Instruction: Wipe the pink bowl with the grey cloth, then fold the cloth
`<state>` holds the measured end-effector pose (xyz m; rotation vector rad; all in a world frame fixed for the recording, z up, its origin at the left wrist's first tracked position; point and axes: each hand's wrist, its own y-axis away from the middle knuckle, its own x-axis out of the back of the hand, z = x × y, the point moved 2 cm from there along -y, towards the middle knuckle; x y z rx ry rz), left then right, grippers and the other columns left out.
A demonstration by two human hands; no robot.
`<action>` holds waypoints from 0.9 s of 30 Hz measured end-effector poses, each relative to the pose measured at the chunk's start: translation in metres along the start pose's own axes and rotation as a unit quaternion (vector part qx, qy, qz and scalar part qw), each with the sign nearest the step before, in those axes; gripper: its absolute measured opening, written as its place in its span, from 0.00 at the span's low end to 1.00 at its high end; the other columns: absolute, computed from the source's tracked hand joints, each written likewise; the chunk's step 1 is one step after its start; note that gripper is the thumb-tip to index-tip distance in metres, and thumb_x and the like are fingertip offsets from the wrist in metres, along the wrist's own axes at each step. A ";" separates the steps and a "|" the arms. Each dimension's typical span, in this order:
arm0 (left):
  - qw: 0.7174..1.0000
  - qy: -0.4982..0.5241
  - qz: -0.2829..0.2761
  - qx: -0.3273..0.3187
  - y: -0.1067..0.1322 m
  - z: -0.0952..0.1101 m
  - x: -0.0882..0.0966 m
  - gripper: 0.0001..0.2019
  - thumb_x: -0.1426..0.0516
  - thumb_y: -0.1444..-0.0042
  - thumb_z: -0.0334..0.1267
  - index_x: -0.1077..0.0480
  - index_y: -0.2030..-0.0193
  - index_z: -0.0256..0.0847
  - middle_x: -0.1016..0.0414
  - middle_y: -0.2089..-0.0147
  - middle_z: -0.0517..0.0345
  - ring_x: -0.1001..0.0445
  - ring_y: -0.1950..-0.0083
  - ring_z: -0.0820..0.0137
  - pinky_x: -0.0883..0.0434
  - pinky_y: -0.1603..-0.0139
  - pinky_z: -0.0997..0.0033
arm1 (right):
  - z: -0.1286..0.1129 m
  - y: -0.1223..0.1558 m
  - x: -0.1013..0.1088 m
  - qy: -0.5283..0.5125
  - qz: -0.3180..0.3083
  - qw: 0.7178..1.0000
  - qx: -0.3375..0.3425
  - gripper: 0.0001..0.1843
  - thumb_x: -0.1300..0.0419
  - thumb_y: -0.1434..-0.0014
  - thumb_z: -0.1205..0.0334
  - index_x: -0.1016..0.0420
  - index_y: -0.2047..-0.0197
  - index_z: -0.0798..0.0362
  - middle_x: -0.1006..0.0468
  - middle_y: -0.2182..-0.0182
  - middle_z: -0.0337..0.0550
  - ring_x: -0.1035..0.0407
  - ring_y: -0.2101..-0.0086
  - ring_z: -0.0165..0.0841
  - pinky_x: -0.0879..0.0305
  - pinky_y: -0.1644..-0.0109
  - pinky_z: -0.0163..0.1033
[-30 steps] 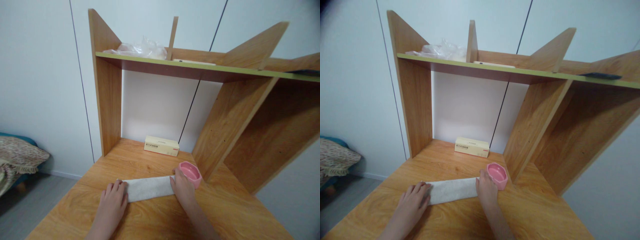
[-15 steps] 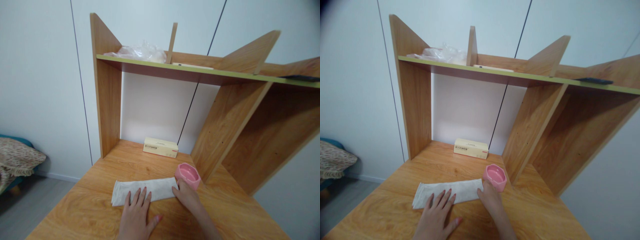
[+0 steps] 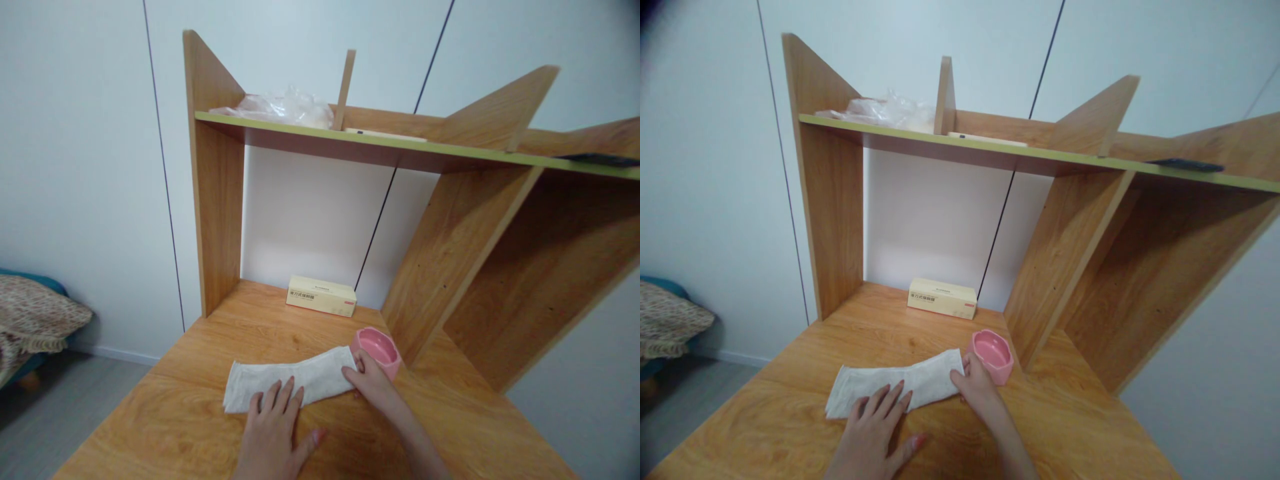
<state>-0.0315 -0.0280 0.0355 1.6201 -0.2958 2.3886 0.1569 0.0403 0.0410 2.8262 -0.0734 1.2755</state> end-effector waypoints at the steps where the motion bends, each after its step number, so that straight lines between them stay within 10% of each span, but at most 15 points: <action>1: 1.000 0.000 0.001 0.001 0.000 0.000 0.000 0.29 0.56 0.46 0.57 0.39 0.44 0.42 0.46 0.38 0.52 0.46 0.40 0.51 0.49 0.44 0.46 | -0.008 0.000 0.000 -0.025 0.007 1.000 0.012 0.04 0.51 0.53 0.65 0.46 0.74 0.49 0.39 0.83 0.29 0.39 0.80 0.28 0.45 0.77 0.30; 9: 0.999 0.028 0.019 -0.018 0.004 -0.012 0.004 0.28 0.54 0.47 0.55 0.42 0.42 0.45 0.46 0.38 0.57 0.49 0.39 0.52 0.49 0.44 0.50 | -0.094 0.013 -0.027 -0.055 0.057 0.989 0.124 0.10 0.50 0.53 0.69 0.45 0.65 0.49 0.36 0.80 0.30 0.37 0.77 0.29 0.47 0.74 0.30; 15: 0.987 0.003 0.129 0.097 0.023 -0.062 0.014 0.15 0.55 0.44 0.36 0.32 0.55 0.42 0.29 0.53 0.52 0.34 0.52 0.60 0.38 0.55 0.61 | -0.140 0.024 -0.066 0.070 0.030 0.987 0.143 0.13 0.48 0.52 0.69 0.43 0.61 0.49 0.27 0.71 0.39 0.31 0.69 0.35 0.46 0.70 0.34; 22: 0.962 0.021 0.226 0.155 0.029 -0.107 0.021 0.13 0.56 0.50 0.33 0.33 0.62 0.38 0.28 0.62 0.50 0.31 0.61 0.60 0.36 0.58 0.60 | -0.140 0.040 -0.123 0.034 -0.121 0.968 0.218 0.22 0.45 0.56 0.70 0.42 0.55 0.54 0.26 0.64 0.48 0.30 0.63 0.39 0.40 0.65 0.37; 27: 0.963 0.084 0.244 0.074 0.023 -0.098 0.022 0.13 0.55 0.46 0.41 0.32 0.61 0.42 0.28 0.60 0.53 0.31 0.59 0.62 0.35 0.58 0.62 | -0.128 0.036 -0.098 -0.023 -0.074 0.967 0.244 0.24 0.52 0.54 0.76 0.41 0.52 0.53 0.28 0.59 0.45 0.34 0.57 0.34 0.41 0.56 0.36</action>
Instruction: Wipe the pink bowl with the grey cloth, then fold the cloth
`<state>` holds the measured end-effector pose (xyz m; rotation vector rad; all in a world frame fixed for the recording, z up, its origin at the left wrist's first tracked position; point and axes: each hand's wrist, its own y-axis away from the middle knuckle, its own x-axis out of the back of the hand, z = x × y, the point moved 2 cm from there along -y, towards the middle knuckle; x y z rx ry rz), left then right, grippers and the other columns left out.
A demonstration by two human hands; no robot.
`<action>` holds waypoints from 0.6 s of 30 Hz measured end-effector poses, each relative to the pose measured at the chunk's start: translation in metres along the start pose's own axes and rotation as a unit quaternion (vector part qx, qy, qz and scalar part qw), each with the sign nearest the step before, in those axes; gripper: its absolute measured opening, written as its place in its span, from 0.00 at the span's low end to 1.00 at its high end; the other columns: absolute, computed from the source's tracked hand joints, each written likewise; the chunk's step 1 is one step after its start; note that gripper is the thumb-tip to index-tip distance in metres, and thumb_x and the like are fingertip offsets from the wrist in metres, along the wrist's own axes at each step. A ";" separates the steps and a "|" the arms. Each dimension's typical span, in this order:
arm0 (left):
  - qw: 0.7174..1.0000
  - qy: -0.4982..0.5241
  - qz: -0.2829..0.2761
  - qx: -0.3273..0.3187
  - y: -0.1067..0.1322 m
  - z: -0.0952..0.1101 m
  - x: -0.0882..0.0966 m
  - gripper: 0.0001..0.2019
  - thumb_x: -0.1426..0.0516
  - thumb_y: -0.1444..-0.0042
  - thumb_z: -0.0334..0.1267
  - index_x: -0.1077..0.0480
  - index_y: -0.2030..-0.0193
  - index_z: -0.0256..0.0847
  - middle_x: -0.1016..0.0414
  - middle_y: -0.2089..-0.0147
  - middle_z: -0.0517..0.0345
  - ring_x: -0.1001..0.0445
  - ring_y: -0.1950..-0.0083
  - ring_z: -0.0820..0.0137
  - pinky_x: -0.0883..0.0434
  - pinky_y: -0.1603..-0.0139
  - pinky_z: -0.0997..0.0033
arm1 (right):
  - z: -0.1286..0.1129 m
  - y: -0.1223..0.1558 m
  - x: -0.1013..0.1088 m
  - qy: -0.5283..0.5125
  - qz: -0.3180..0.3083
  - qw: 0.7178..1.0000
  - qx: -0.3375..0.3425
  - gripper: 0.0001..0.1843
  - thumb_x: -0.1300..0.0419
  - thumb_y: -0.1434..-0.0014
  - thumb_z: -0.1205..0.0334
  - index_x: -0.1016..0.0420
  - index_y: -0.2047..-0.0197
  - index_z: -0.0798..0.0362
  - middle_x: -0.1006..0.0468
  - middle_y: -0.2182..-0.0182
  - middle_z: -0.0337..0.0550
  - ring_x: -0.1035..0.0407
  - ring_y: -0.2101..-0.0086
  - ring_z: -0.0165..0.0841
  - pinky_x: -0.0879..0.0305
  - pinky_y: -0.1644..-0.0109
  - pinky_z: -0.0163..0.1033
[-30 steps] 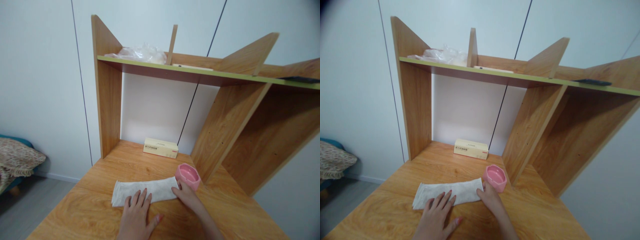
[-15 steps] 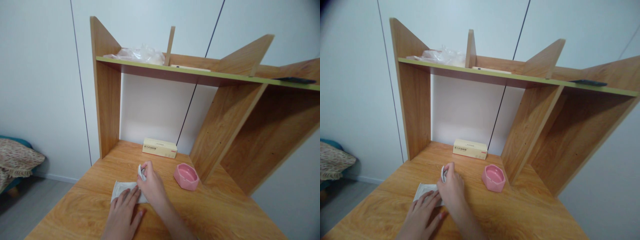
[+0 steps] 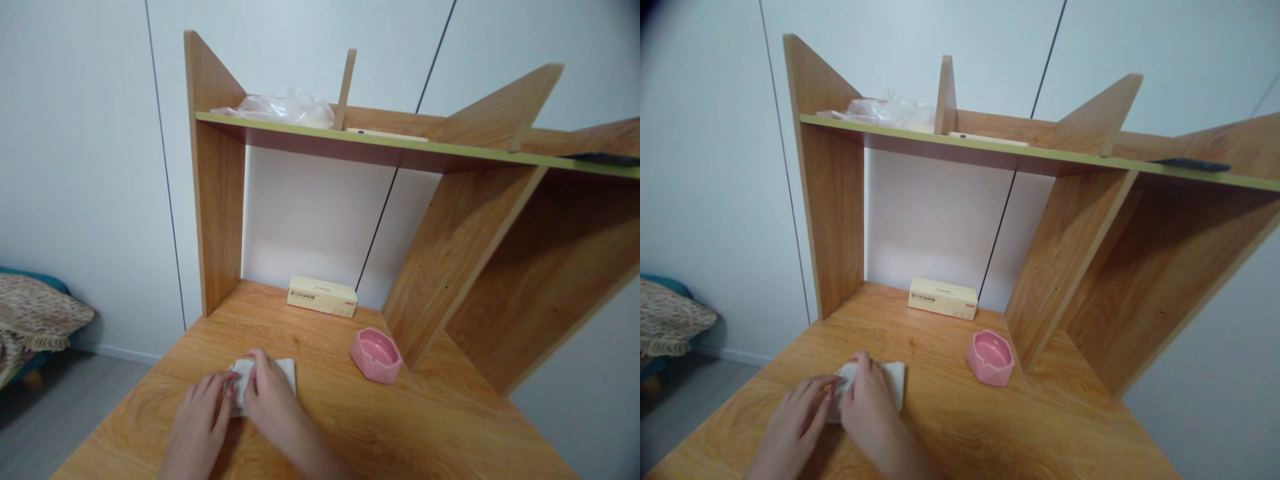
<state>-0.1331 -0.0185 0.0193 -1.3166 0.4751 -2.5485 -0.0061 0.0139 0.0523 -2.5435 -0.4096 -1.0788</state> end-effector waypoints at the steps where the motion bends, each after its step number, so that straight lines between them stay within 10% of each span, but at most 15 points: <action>1: 1.000 -0.004 -0.012 -0.007 0.000 0.003 -0.001 0.13 0.55 0.46 0.41 0.32 0.62 0.43 0.28 0.60 0.54 0.31 0.58 0.62 0.36 0.57 0.62 | 0.004 -0.001 0.011 0.016 0.023 1.000 -0.009 0.22 0.53 0.53 0.76 0.40 0.53 0.53 0.28 0.59 0.45 0.35 0.56 0.34 0.42 0.54 0.37; 8: 0.991 -0.083 -0.078 0.074 0.003 0.002 -0.006 0.14 0.54 0.46 0.40 0.31 0.57 0.44 0.28 0.56 0.56 0.32 0.58 0.59 0.36 0.58 0.60 | 0.049 0.003 0.041 0.088 0.008 0.987 -0.134 0.19 0.51 0.46 0.66 0.42 0.50 0.57 0.30 0.56 0.52 0.36 0.55 0.38 0.43 0.55 0.40; 13: 0.996 -0.025 -0.068 0.046 0.004 -0.004 -0.008 0.14 0.53 0.47 0.43 0.30 0.59 0.45 0.28 0.57 0.55 0.31 0.57 0.60 0.35 0.55 0.59 | 0.074 0.024 0.029 -0.023 0.002 0.989 -0.145 0.18 0.51 0.48 0.70 0.44 0.52 0.51 0.29 0.72 0.36 0.32 0.70 0.30 0.41 0.67 0.32; 18: 0.999 0.008 -0.016 0.040 0.004 -0.013 -0.013 0.17 0.53 0.48 0.46 0.31 0.58 0.41 0.29 0.55 0.51 0.31 0.53 0.59 0.35 0.51 0.58 | 0.120 0.063 0.069 -0.015 0.083 0.978 -0.191 0.13 0.52 0.51 0.70 0.47 0.61 0.50 0.41 0.82 0.28 0.37 0.77 0.30 0.46 0.74 0.31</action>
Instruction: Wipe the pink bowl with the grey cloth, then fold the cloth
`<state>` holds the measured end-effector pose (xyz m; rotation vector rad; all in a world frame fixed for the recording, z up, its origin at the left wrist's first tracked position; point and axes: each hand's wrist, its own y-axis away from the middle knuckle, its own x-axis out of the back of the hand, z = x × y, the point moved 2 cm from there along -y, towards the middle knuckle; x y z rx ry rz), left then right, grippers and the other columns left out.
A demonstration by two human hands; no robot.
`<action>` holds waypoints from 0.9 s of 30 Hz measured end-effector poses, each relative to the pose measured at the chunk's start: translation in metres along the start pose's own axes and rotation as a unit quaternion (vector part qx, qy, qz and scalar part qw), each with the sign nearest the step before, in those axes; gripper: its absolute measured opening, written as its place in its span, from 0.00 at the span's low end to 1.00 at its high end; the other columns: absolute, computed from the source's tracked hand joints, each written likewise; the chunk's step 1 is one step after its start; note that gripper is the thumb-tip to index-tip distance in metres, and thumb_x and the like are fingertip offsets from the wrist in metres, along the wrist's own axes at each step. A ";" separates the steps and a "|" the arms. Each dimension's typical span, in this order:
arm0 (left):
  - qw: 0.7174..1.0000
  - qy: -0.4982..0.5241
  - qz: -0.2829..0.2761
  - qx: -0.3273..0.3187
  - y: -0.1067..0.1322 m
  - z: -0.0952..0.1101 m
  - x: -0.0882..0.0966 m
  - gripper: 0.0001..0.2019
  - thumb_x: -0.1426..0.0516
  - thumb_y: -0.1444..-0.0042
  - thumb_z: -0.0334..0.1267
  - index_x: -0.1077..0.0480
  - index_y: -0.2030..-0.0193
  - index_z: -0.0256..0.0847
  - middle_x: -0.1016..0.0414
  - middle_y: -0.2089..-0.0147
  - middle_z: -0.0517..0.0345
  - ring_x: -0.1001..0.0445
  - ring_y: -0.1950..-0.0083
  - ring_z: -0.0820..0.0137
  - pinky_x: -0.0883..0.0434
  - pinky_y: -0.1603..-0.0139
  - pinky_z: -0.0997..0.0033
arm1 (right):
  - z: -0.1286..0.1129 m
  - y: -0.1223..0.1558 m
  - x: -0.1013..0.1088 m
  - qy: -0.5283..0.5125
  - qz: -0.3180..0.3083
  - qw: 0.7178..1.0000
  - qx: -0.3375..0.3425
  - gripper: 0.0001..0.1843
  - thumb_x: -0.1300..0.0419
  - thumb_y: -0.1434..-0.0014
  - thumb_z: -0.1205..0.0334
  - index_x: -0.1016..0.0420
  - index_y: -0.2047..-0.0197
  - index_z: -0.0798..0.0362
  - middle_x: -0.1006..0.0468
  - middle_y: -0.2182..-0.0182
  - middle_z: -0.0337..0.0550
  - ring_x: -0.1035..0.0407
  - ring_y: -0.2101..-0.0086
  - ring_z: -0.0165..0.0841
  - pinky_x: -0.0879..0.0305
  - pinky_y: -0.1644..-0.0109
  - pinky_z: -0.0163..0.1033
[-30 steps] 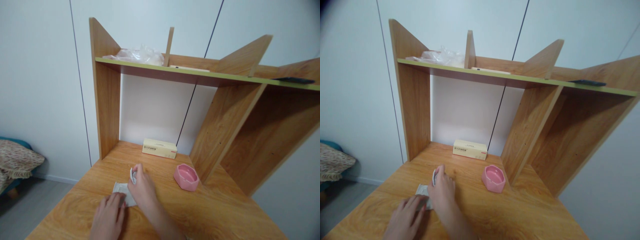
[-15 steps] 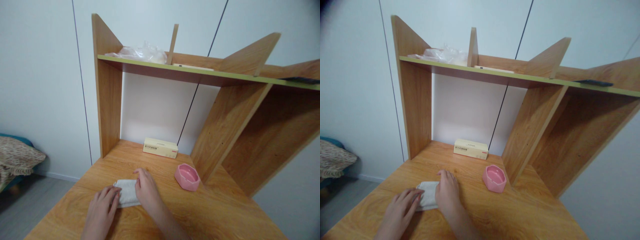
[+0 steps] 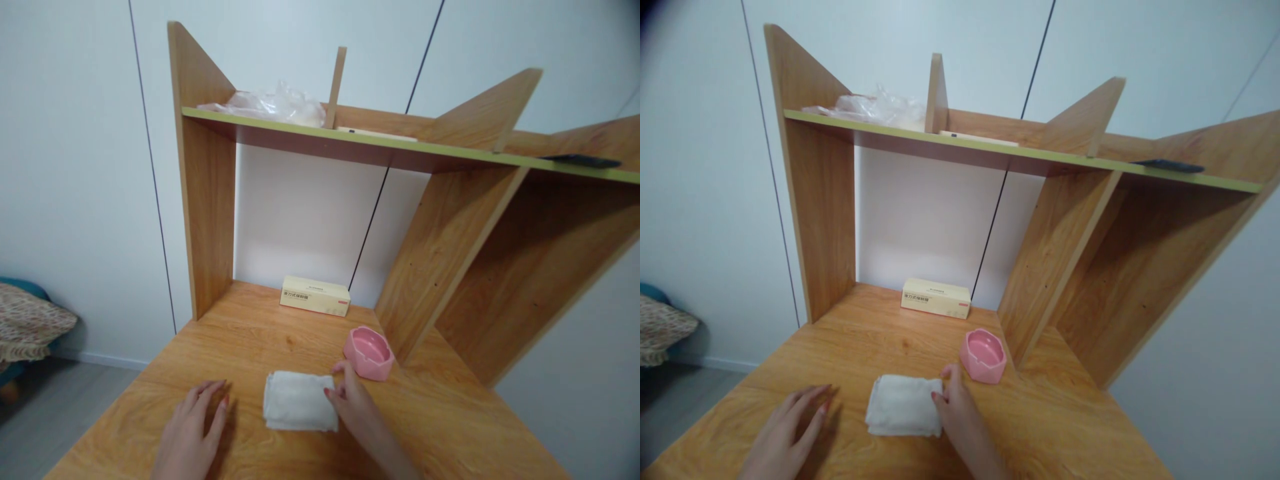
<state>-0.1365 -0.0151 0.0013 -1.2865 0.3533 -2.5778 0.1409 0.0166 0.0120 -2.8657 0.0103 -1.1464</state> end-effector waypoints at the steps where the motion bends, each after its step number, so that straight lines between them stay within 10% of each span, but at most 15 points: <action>1: 1.000 -0.001 0.017 0.003 0.000 -0.001 0.000 0.18 0.53 0.48 0.46 0.31 0.59 0.40 0.29 0.55 0.50 0.31 0.53 0.59 0.35 0.50 0.58 | 0.014 0.002 0.014 0.009 0.020 1.000 -0.009 0.12 0.52 0.52 0.69 0.48 0.62 0.49 0.42 0.82 0.28 0.38 0.78 0.30 0.46 0.75 0.31; 8: 0.999 0.000 0.035 0.000 -0.002 0.007 0.002 0.19 0.54 0.50 0.46 0.30 0.60 0.37 0.29 0.55 0.46 0.30 0.53 0.57 0.34 0.50 0.55 | 0.088 0.009 0.094 0.044 0.115 0.991 -0.054 0.10 0.50 0.55 0.63 0.50 0.69 0.47 0.43 0.85 0.27 0.41 0.82 0.30 0.47 0.77 0.32; 15: 0.995 -0.020 0.088 -0.033 -0.008 0.017 0.007 0.22 0.56 0.48 0.44 0.35 0.52 0.33 0.34 0.47 0.44 0.34 0.47 0.59 0.36 0.47 0.56 | 0.099 0.009 0.100 0.118 0.143 0.982 -0.034 0.08 0.52 0.55 0.62 0.48 0.69 0.48 0.34 0.81 0.34 0.35 0.78 0.33 0.42 0.74 0.35; 21: 0.989 -0.101 0.035 -0.098 -0.021 0.049 0.021 0.21 0.56 0.47 0.40 0.35 0.51 0.33 0.31 0.48 0.46 0.33 0.48 0.61 0.34 0.48 0.59 | 0.048 0.011 0.091 0.166 0.234 0.954 0.086 0.17 0.53 0.49 0.59 0.41 0.56 0.56 0.31 0.59 0.54 0.35 0.57 0.41 0.40 0.54 0.45; 27: 0.974 -0.141 -0.061 -0.169 -0.042 0.096 0.008 0.22 0.58 0.45 0.34 0.40 0.45 0.30 0.38 0.43 0.45 0.38 0.44 0.61 0.40 0.44 0.59 | -0.020 0.009 0.011 0.162 0.007 0.973 0.164 0.21 0.56 0.45 0.64 0.37 0.50 0.59 0.33 0.51 0.52 0.40 0.50 0.37 0.45 0.45 0.42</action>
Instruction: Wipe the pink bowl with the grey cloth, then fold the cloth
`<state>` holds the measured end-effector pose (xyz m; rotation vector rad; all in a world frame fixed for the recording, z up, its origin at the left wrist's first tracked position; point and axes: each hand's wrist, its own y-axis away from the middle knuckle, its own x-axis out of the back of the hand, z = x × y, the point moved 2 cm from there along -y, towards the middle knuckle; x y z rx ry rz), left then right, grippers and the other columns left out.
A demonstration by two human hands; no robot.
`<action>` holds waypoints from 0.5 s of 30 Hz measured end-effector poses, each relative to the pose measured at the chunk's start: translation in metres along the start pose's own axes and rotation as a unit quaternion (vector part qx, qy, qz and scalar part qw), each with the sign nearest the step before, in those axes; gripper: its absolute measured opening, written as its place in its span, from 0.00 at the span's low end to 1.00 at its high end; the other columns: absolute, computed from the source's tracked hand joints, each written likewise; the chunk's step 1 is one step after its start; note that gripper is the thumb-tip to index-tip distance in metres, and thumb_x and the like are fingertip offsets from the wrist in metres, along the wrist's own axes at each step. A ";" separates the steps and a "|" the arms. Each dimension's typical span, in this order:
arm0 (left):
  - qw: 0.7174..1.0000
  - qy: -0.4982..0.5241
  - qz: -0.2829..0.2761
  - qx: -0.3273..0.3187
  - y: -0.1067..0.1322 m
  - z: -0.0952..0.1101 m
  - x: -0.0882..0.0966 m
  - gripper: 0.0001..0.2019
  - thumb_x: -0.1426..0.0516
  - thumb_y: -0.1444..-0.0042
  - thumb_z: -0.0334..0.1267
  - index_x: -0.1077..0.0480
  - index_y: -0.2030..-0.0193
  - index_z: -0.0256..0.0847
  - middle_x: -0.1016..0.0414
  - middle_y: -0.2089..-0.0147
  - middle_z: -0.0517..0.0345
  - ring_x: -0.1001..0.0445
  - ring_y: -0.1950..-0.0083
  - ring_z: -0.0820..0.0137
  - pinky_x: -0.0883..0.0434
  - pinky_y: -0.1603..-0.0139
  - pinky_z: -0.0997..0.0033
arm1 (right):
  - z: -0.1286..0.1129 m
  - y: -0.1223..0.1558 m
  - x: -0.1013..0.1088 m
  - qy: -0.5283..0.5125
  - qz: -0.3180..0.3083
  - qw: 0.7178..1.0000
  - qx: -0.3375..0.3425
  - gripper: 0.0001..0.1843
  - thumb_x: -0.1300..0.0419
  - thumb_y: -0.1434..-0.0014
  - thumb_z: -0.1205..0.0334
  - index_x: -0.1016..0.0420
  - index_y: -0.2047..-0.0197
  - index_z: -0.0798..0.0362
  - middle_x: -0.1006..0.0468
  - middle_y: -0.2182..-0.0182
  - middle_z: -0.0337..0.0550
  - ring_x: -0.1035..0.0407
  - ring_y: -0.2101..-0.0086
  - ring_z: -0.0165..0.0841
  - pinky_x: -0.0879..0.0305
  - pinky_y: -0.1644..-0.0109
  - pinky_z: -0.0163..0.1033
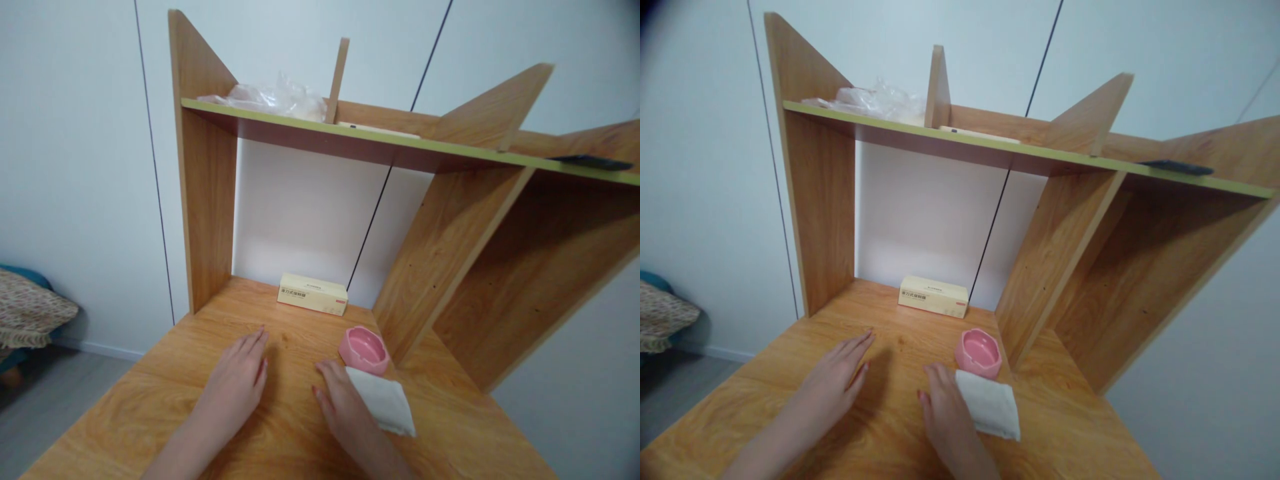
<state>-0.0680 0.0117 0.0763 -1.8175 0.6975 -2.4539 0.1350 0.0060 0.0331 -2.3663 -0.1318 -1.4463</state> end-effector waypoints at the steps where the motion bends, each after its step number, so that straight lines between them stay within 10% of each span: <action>1: 1.000 0.003 -0.026 -0.016 -0.007 0.005 -0.006 0.22 0.58 0.45 0.34 0.41 0.44 0.30 0.39 0.42 0.45 0.39 0.43 0.62 0.41 0.43 0.60 | -0.008 -0.002 -0.011 -0.005 -0.041 0.999 0.011 0.23 0.55 0.45 0.64 0.40 0.46 0.62 0.37 0.47 0.53 0.44 0.47 0.36 0.48 0.43 0.41; 15: 0.973 0.121 -0.162 -0.109 -0.026 0.001 -0.083 0.30 0.64 0.39 0.52 0.47 0.40 0.31 0.50 0.38 0.45 0.53 0.37 0.62 0.49 0.39 0.58 | -0.015 -0.008 -0.045 0.006 -0.152 0.988 -0.005 0.33 0.51 0.45 0.58 0.52 0.40 0.67 0.53 0.40 0.55 0.59 0.41 0.40 0.58 0.39 0.47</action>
